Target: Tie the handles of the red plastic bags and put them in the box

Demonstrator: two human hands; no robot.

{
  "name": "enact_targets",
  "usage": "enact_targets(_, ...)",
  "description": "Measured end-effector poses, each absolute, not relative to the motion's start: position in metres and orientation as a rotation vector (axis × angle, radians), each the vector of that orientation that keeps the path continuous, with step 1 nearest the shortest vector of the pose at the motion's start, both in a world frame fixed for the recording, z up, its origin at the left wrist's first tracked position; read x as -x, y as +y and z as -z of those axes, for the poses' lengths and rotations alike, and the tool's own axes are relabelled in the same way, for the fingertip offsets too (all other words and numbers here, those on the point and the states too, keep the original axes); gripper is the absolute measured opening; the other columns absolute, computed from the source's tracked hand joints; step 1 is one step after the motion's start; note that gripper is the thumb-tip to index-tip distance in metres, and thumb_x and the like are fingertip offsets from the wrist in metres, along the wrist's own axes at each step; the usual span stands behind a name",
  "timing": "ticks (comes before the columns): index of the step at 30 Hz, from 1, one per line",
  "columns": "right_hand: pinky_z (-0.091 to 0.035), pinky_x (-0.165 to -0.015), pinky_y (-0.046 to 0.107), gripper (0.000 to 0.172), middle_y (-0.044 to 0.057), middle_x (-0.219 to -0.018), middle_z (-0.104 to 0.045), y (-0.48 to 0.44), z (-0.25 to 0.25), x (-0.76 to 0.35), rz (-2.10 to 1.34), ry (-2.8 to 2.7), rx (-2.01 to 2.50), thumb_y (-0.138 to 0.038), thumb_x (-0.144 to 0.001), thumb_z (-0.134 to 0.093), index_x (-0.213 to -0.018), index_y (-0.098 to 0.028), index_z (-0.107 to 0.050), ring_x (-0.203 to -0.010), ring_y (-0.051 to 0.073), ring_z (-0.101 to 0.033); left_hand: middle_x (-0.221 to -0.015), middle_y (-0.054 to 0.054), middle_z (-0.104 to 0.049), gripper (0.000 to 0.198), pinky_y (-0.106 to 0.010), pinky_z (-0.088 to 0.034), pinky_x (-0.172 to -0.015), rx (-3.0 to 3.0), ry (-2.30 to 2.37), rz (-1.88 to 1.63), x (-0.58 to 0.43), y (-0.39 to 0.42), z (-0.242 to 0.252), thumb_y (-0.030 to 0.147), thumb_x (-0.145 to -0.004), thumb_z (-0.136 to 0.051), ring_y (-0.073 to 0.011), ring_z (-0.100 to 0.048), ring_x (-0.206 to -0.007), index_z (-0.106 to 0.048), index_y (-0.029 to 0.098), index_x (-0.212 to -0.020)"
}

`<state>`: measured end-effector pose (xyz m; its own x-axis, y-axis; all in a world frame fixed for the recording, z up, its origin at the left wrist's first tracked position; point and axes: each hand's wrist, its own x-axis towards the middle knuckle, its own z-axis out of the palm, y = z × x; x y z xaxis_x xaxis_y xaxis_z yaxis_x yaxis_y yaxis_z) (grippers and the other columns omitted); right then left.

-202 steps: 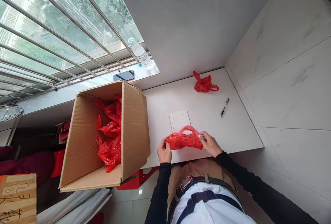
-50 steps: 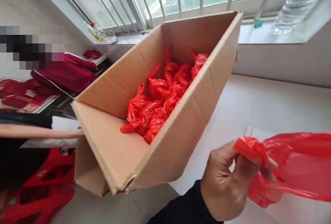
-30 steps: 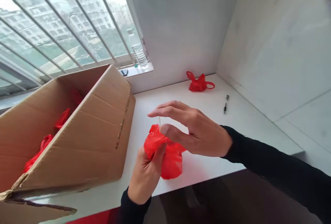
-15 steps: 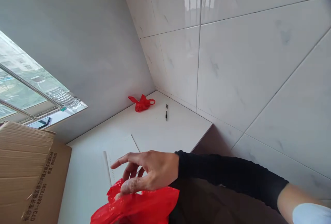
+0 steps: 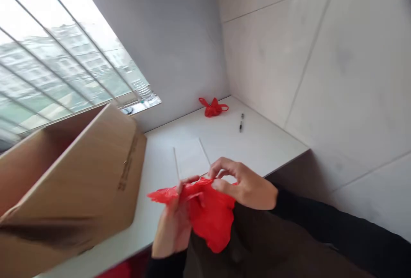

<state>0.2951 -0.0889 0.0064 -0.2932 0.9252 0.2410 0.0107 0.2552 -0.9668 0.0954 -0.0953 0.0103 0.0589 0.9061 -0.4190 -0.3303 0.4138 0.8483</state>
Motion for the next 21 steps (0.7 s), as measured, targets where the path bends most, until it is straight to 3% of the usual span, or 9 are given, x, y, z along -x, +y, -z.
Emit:
enact_targets(4, -0.042, -0.100, 0.037, 0.008, 0.001, -0.107, -0.062, -0.096, 0.005, -0.286, -1.188, -1.672, 0.870, -0.017, -0.090, -0.058, -0.093, -0.024, -0.060, -0.109, 0.018, -0.057, -0.074, -0.005, -0.073, 0.030, -0.025, -0.049, -0.061, -0.680, 1.020, -1.044, -0.092, -0.098, -0.009, 0.042, -0.086, -0.066, -0.0170, -0.067, -0.065, -0.069, 0.014, -0.096)
enact_targets(9, -0.040, -0.105, 0.039, 0.014, 0.002, -0.116, -0.060, -0.103, 0.007, -0.278, -1.108, -1.807, 0.816, -0.013, -0.085, -0.059, -0.091, -0.026, -0.061, -0.121, 0.021, -0.051, -0.085, -0.001, -0.069, 0.020, -0.025, -0.051, -0.067, -0.792, 0.956, -1.033, -0.076, -0.098, -0.003, 0.026, -0.079, -0.078, -0.0136, -0.065, -0.072, -0.062, 0.018, -0.086)
enact_targets(11, -0.037, -0.110, 0.042, 0.028, 0.003, -0.131, -0.055, -0.100, 0.007, -0.277, -1.088, -1.837, 0.791, -0.014, -0.085, -0.057, -0.109, -0.028, -0.060, -0.132, 0.022, -0.044, -0.084, 0.000, -0.066, 0.022, -0.024, -0.050, -0.066, -0.888, 0.917, -0.976, -0.072, -0.100, -0.005, 0.022, -0.077, -0.080, -0.0124, -0.063, -0.071, -0.060, 0.018, -0.085)
enact_targets(14, -0.034, -0.114, 0.047, 0.059, 0.006, -0.150, -0.042, -0.090, 0.010, -0.275, -1.137, -1.884, 0.730, -0.020, -0.087, -0.057, -0.143, -0.030, -0.040, -0.141, 0.024, -0.034, -0.082, 0.001, -0.062, 0.025, -0.021, -0.047, -0.065, -1.037, 0.845, -0.918, -0.073, -0.106, -0.014, 0.019, -0.076, -0.081, -0.0088, -0.056, -0.067, -0.060, 0.019, -0.089)
enact_targets(16, -0.042, -0.107, 0.044, 0.063, 0.007, -0.140, -0.052, -0.084, 0.012, -0.273, -1.255, -1.897, 0.709, -0.030, -0.090, -0.061, -0.148, -0.029, -0.035, -0.130, 0.025, -0.048, -0.082, 0.001, -0.061, 0.025, -0.020, -0.045, -0.062, -1.118, 0.839, -0.897, -0.076, -0.111, -0.021, 0.017, -0.075, -0.080, -0.0073, -0.052, -0.064, -0.060, 0.018, -0.090)
enact_targets(18, -0.050, -0.092, 0.037, 0.055, 0.005, -0.115, -0.066, -0.081, 0.015, -0.270, -1.385, -1.872, 0.742, -0.040, -0.091, -0.063, -0.142, -0.028, -0.046, -0.103, 0.021, -0.062, -0.083, 0.000, -0.061, 0.024, -0.020, -0.045, -0.062, -1.239, 0.915, -0.912, -0.079, -0.116, -0.026, 0.015, -0.074, -0.079, -0.0087, -0.054, -0.066, -0.062, 0.018, -0.090)
enact_targets(21, -0.050, -0.075, 0.031, 0.042, 0.001, -0.090, -0.066, -0.083, 0.018, -0.266, -1.494, -1.796, 0.837, -0.048, -0.091, -0.064, -0.126, -0.024, -0.058, -0.077, 0.016, -0.060, -0.093, -0.003, -0.065, 0.028, -0.025, -0.051, -0.072, -1.577, 1.123, -0.981, -0.078, -0.117, -0.023, 0.008, -0.074, -0.076, -0.0159, -0.063, -0.081, -0.064, 0.020, -0.097)
